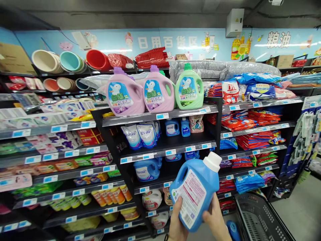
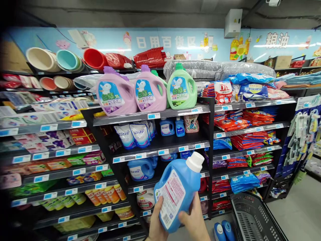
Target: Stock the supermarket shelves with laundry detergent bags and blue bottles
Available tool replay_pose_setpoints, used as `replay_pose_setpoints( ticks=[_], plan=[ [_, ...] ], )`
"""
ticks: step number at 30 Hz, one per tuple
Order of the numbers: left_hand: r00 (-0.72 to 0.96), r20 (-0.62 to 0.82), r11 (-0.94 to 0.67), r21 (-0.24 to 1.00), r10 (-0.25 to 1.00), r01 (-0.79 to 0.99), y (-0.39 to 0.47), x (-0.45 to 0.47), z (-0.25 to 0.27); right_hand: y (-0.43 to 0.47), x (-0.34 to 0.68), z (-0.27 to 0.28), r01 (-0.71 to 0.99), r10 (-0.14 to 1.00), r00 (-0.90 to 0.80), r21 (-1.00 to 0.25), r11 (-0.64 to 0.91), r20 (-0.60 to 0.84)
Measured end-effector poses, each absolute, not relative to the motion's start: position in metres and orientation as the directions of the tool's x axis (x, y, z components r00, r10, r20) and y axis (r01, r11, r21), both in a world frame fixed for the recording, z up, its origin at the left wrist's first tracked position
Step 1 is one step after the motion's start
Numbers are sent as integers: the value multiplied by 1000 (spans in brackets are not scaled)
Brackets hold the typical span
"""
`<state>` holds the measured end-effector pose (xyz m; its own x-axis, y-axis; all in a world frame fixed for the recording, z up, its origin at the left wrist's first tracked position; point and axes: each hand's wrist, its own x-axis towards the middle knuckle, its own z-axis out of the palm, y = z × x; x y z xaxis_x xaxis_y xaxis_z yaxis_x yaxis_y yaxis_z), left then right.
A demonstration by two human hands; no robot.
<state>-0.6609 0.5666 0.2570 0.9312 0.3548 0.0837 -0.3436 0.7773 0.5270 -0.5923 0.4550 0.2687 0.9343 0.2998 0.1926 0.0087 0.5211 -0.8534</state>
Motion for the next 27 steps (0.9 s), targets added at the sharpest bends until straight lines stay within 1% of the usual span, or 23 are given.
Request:
replay_pose_setpoints(
  ticks=[3,4,6,11,14,16,20,23,27],
  plan=[
    [844,8,651,632,537,-420,560,-669,261,469,-613,271,-131,191,981,-797,589,-20],
    [816,-8,621,653,578,-433,556,-672,261,470,-616,272,-178,183,980,-763,622,-80],
    [788,-27,597,669,615,-443,548,-678,262,470,-614,276,-238,202,970,-698,675,-134],
    [807,3,569,707,591,-420,537,-679,263,457,-599,294,-286,218,958,-628,723,-185],
    [804,71,512,737,590,-441,537,-676,259,448,-592,301,-354,263,935,-591,725,-237],
    [800,124,474,748,588,-464,536,-674,256,441,-588,300,-364,275,932,-594,717,-238],
    [823,118,468,773,556,-427,533,-674,253,426,-581,293,-300,211,954,-651,698,-213],
    [830,112,462,787,546,-410,530,-677,259,416,-580,292,-274,155,959,-657,702,-236],
    [842,124,455,795,525,-401,526,-678,270,410,-580,298,-306,162,947,-636,708,-276]
  ],
)
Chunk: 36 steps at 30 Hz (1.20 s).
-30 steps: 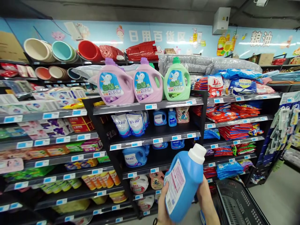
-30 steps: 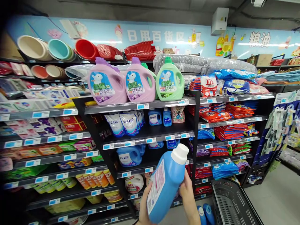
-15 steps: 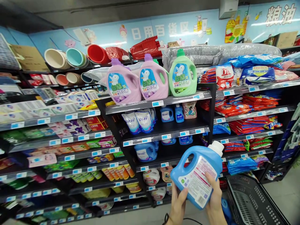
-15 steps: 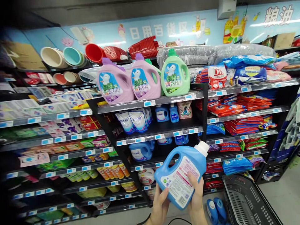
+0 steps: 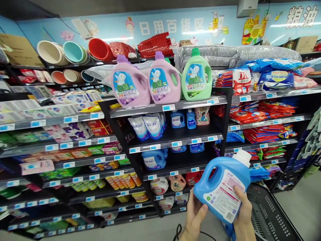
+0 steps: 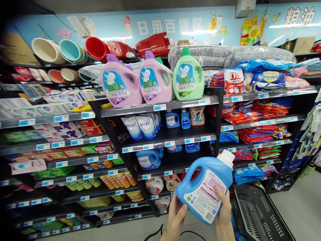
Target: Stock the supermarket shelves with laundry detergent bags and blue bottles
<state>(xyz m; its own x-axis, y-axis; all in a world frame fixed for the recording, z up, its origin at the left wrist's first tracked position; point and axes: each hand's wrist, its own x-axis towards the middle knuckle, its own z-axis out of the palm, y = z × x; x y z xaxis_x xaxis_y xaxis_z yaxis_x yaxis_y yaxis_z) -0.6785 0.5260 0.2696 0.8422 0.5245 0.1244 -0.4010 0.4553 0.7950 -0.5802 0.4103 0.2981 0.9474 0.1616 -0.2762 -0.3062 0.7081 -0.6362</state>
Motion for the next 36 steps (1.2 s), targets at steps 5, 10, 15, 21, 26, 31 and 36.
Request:
replay_pose_setpoints(
  ticks=[5,10,15,21,26,31,36],
  plan=[
    [843,151,428,807,516,-406,526,-679,274,410,-581,302,-287,165,956,-664,691,-242],
    [830,161,399,818,533,-415,530,-682,270,412,-581,299,-303,187,952,-668,680,-242],
    [828,129,420,812,546,-404,533,-682,264,414,-579,297,-292,204,956,-679,674,-208],
    [785,131,345,846,606,-407,545,-683,247,424,-581,302,-239,197,970,-668,704,-139],
    [795,202,251,879,573,-405,556,-687,242,430,-582,303,-248,209,968,-616,747,-136],
    [748,335,84,884,572,-460,558,-688,241,431,-581,307,-301,297,949,-568,766,-103],
    [547,704,-503,708,452,-496,566,-685,240,434,-580,310,-383,420,906,-506,773,-43]
  ],
)
